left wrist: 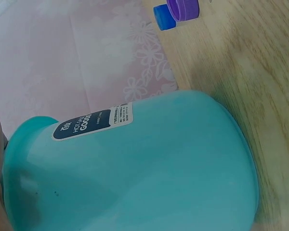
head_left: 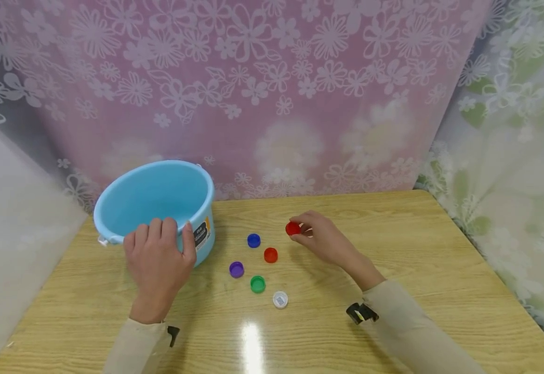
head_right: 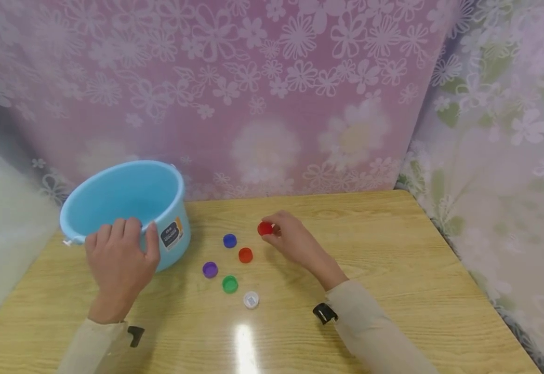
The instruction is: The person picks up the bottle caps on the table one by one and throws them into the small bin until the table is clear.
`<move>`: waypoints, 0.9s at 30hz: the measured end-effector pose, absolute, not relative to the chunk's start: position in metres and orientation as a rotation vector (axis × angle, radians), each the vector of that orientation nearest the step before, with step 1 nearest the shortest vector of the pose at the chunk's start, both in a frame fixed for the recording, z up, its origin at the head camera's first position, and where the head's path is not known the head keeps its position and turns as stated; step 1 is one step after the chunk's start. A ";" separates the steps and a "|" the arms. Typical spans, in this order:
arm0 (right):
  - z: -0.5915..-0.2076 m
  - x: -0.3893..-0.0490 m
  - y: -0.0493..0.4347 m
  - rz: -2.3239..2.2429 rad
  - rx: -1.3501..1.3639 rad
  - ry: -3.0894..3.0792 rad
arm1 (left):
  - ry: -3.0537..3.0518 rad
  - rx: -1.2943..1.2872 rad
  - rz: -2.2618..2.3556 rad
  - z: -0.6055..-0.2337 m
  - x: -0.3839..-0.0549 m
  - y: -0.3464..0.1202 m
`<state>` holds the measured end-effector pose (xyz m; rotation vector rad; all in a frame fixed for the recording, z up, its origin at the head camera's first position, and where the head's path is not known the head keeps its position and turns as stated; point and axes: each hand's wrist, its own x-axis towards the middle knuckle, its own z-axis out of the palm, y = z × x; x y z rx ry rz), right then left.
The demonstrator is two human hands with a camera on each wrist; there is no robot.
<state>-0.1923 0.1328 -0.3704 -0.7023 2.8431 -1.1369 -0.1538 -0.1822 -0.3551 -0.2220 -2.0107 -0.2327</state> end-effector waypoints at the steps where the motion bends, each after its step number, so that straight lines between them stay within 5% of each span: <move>1: -0.369 -0.193 0.131 -1.152 -0.698 2.843 | -2.008 -0.222 -0.233 -0.355 -0.154 -0.182; 27: -0.331 -0.217 0.084 -1.375 -0.711 2.807 | -2.011 -0.214 -0.223 -0.355 -0.156 -0.183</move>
